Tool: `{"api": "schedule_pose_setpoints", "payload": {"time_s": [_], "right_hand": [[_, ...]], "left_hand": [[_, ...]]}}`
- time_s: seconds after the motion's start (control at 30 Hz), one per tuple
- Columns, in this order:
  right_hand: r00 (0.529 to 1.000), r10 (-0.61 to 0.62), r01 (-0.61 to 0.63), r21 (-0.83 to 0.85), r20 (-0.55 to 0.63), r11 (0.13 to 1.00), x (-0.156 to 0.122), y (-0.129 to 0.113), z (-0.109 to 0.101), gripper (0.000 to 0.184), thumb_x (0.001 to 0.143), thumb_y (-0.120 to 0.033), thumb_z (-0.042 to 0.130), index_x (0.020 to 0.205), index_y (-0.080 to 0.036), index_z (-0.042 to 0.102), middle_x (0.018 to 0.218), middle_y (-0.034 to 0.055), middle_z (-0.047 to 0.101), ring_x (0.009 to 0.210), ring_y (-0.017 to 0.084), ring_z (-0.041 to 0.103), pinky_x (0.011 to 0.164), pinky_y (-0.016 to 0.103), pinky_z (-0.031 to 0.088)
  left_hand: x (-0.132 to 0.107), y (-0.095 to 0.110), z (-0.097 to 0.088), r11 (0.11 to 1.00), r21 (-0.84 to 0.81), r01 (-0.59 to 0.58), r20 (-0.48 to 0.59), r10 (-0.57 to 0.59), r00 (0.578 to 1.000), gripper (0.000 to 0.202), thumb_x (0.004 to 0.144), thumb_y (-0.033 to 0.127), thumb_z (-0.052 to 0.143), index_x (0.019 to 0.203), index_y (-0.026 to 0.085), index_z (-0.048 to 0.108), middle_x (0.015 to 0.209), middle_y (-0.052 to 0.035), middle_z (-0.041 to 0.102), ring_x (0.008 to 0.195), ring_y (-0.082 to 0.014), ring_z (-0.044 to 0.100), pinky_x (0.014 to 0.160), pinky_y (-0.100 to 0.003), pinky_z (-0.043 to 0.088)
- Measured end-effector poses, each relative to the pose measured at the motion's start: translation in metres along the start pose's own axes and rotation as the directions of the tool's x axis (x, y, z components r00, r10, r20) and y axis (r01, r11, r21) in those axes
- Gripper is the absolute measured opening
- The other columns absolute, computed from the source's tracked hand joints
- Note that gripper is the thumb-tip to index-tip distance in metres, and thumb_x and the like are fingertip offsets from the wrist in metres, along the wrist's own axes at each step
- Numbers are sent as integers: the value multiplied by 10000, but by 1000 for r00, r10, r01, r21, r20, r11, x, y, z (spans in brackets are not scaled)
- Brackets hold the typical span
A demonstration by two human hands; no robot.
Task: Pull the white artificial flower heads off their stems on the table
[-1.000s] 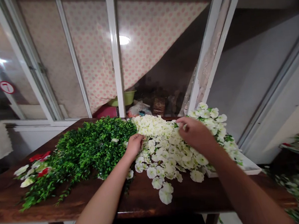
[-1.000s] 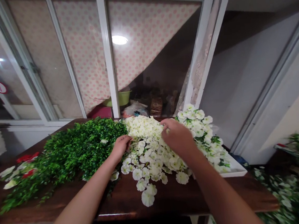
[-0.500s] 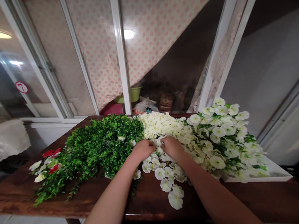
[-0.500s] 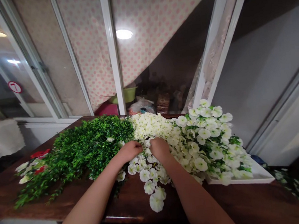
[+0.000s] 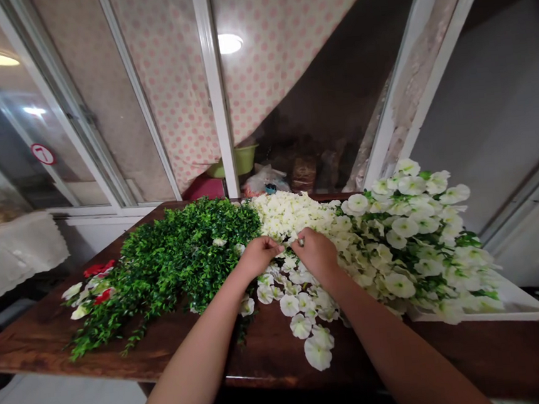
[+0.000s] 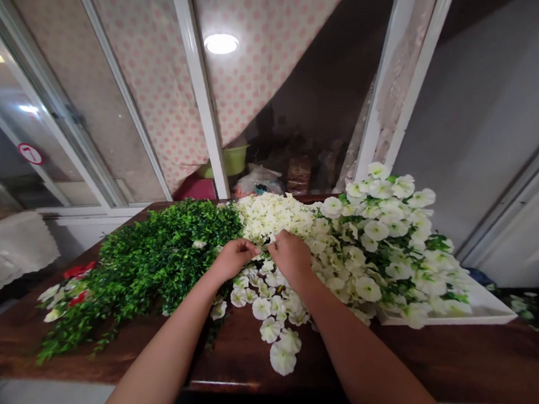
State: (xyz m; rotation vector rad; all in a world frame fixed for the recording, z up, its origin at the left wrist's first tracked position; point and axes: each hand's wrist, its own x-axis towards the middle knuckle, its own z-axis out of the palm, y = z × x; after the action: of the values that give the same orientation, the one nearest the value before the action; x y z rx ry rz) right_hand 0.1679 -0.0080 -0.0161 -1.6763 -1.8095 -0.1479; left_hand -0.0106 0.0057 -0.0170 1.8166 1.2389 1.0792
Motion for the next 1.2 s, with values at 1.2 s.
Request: {"api": "schedule_pose_setpoints", "payload": {"time_s": [1.2], "right_hand": [[908, 108, -413, 908, 405, 73, -5, -22, 3, 230, 630, -358, 683, 781, -197, 619, 647, -7, 589, 598, 162, 581, 563, 281, 485]], "left_hand": [[-7, 15, 1, 942, -335, 38, -84, -71, 994, 329, 690, 330, 666, 944, 140, 752, 568, -7, 619, 458, -103, 442, 475, -234, 322]]}}
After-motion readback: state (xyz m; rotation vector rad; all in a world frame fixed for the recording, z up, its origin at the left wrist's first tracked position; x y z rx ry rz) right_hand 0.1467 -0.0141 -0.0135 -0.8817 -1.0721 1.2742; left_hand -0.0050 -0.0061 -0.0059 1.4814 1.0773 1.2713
